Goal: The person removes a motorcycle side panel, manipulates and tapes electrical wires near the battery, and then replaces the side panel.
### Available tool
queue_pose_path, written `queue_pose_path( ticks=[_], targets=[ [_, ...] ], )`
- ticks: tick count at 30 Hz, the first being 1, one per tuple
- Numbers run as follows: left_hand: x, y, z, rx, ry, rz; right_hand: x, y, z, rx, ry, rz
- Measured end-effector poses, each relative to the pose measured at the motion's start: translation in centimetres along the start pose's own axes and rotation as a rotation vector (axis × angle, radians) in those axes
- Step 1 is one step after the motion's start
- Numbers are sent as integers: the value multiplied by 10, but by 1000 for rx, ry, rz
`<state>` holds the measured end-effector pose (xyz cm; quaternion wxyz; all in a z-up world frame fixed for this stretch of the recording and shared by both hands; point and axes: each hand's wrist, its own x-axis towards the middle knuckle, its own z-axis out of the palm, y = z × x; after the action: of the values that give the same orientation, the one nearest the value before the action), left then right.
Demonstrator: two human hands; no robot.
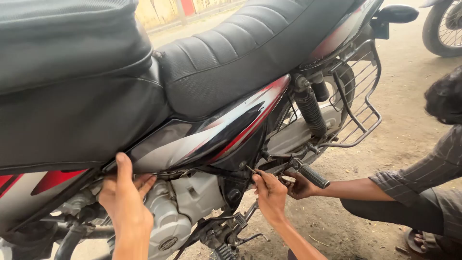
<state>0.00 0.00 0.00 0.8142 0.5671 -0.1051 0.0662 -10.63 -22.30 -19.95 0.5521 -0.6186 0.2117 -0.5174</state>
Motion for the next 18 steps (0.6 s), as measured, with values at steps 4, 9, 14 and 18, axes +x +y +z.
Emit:
queue_pose_path(
  ticks=[4, 9, 14, 18],
  targets=[
    [15, -1, 8, 1, 145, 44, 8, -5, 6, -25, -6, -28],
    [17, 3, 4, -33, 88, -9, 8, 10, 6, -203, -65, -181],
    [19, 6, 6, 17, 111, -1, 25, -3, 10, -280, -138, -290],
    [12, 10, 7, 32, 73, -22, 26, 0, 18, -500, -223, 77]
  ],
)
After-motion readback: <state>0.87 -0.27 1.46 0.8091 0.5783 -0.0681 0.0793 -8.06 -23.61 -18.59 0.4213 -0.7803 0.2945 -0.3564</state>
